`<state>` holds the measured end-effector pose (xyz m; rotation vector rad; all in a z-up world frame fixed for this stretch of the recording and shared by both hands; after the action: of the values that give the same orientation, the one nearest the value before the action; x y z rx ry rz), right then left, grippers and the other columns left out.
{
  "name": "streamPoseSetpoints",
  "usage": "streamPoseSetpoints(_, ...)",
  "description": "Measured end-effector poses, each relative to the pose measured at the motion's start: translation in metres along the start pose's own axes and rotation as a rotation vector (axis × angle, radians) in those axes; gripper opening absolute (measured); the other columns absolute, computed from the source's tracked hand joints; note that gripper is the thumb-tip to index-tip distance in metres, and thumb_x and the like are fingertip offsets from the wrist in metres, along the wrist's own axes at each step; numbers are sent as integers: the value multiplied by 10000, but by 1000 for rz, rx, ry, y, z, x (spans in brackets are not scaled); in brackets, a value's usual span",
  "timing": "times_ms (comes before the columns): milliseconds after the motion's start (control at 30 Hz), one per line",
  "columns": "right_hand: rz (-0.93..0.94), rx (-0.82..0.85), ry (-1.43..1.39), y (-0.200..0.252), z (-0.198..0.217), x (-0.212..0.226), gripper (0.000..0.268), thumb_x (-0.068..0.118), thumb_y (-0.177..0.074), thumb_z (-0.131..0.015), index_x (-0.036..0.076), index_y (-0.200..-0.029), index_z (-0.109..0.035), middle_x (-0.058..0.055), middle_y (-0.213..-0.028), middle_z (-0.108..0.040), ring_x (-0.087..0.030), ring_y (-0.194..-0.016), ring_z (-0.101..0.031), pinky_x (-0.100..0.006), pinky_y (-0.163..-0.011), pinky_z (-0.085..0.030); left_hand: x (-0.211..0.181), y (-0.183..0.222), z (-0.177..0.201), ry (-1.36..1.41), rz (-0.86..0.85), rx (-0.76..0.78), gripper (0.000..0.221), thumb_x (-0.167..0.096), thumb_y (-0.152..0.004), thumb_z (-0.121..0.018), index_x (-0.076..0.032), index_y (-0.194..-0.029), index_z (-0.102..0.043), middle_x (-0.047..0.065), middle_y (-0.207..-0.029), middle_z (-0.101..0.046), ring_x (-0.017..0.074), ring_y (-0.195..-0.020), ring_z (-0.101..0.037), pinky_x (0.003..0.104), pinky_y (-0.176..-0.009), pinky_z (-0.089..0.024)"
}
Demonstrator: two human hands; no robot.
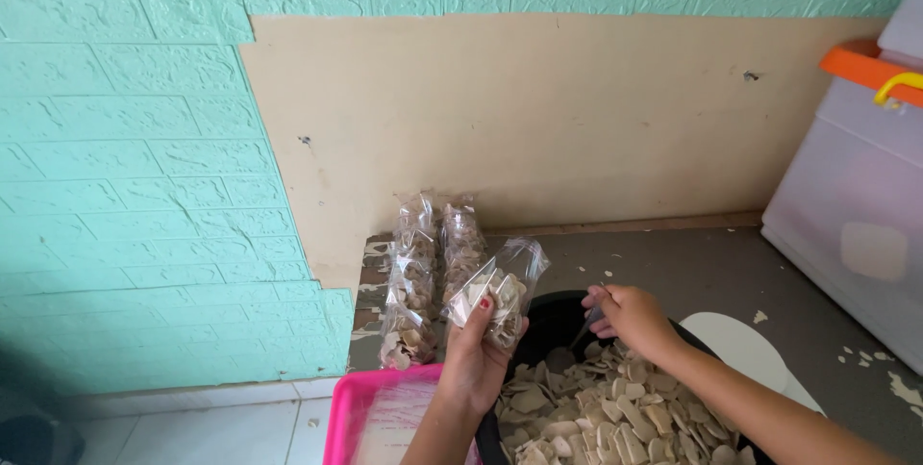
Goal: Packaging small chips into plastic bags using a spoon and weighing them on a digital scale.
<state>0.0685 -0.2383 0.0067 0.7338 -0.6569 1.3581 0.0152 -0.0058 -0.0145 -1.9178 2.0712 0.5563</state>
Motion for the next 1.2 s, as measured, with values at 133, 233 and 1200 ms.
streamPoseSetpoints(133, -30, -5, -107, -4, -12, -4, 431, 328, -1036, -494, 19, -1128, -780, -142, -1109, -801, -274, -865, -803, -343, -845, -669, -1, -2, 0, 10, -17, 24, 392, -122, -910, -674, 18, -1270, -607, 187, -1206, -702, 301, -1055, -677, 471, -882, -587)
streamPoseSetpoints(233, -60, 6, -246, -3, -13, 1, 434, 306, -1046, -491, -26, -1126, -759, -209, -1064, -792, -307, -851, -785, -377, -828, -661, 0, -2, 0, 9, -14, 22, 397, -115, -905, -679, 9, -1275, -608, 186, -1209, -707, 310, -1061, -680, 485, -885, -585)
streamPoseSetpoints(1200, -114, -189, -319, 33, 115, 126, 345, 197, -1137, -466, -60, -1205, -686, -237, -1003, -688, -276, -845, -660, -343, -848, -610, 4, -6, 10, 4, -22, 118, 207, -148, -952, -676, 19, -1075, -667, 153, -1043, -723, 260, -967, -699, 460, -961, -596)
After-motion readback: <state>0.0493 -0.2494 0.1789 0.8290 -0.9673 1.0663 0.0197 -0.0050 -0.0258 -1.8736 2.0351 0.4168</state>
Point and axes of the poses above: each hand's wrist, its own y-axis away from the middle knuckle, its own z-axis out of the back of the hand, x = y × z, the point moved 1 cm from there along -y, towards the middle knuckle
